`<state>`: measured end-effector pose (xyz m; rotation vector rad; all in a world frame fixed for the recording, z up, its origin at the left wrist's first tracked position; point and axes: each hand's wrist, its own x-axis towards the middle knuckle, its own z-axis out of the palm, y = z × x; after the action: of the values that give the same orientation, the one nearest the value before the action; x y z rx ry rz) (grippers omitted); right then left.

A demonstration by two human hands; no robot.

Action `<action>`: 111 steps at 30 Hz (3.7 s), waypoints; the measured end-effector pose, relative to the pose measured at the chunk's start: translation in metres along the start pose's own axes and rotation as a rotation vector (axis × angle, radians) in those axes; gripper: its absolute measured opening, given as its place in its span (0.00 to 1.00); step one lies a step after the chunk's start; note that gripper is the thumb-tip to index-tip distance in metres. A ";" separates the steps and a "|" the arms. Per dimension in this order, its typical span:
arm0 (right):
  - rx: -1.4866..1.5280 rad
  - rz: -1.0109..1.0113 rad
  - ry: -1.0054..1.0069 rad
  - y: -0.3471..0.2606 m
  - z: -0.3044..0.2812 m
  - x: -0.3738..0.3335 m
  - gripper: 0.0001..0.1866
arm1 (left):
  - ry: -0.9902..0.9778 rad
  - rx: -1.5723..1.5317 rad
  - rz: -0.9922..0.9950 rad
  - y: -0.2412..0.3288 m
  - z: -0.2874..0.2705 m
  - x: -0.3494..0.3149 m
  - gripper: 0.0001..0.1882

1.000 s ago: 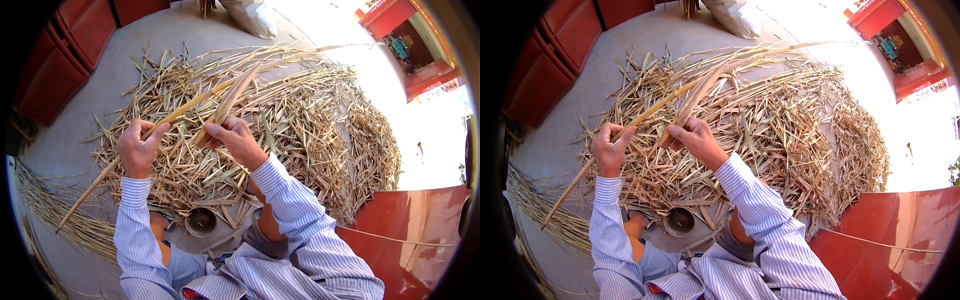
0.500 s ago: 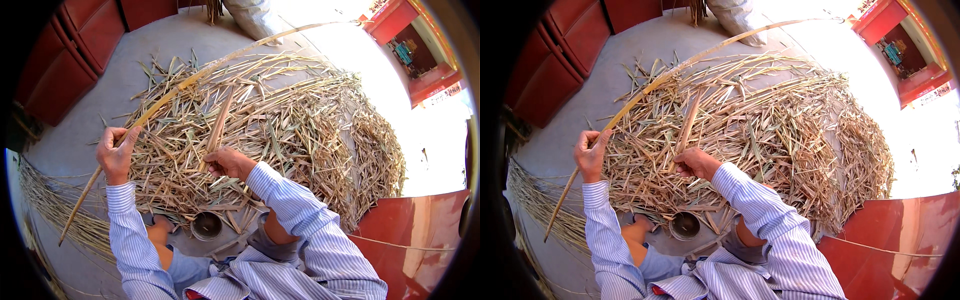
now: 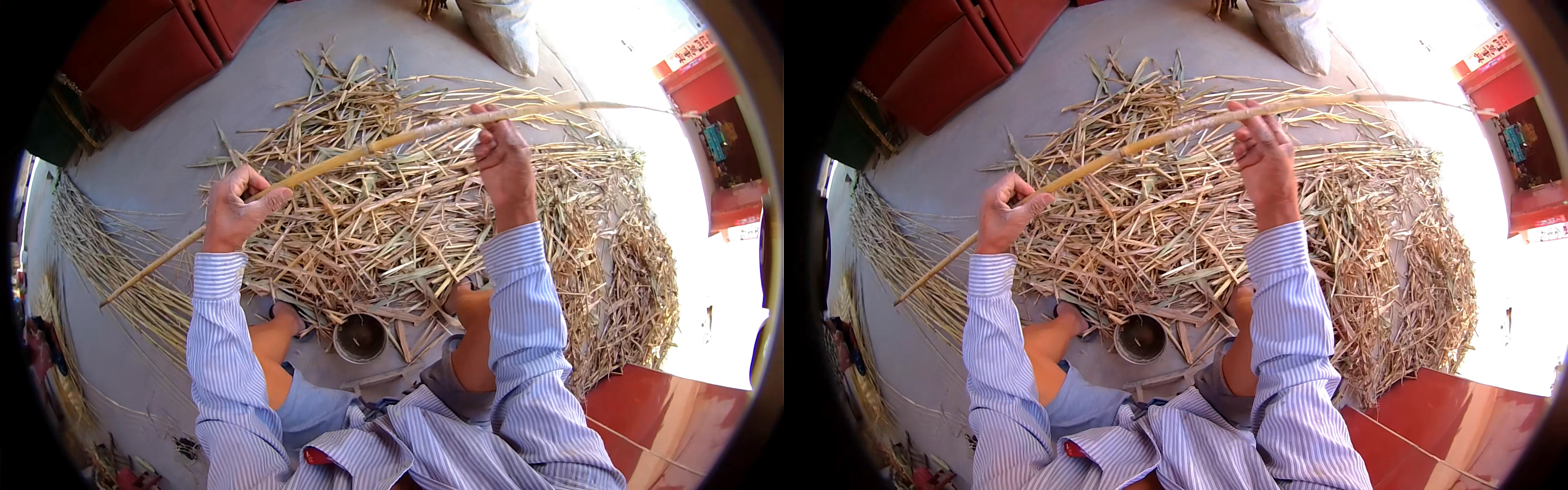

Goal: The person sits on the floor and repeatedly picks up dried plant stems, strips off the outer layers by hand, and discards the debris. The process is repeated for multiple stems throughout the clip.

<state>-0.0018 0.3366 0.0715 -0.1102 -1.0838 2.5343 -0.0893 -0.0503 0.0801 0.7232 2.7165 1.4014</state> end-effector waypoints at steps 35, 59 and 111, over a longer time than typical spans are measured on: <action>-0.113 0.271 0.230 0.031 0.020 -0.045 0.10 | 0.221 0.339 0.491 0.059 0.090 0.013 0.18; -0.224 -0.013 0.044 0.017 0.022 -0.043 0.14 | -0.220 -0.166 0.032 0.062 0.075 0.018 0.25; -0.202 -0.047 0.343 -0.025 -0.030 -0.025 0.15 | -0.191 0.117 0.065 0.020 -0.003 0.015 0.13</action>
<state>0.0355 0.3635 0.0660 -0.5451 -1.1778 2.2479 -0.0952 -0.0366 0.1005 0.9086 2.6648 1.1249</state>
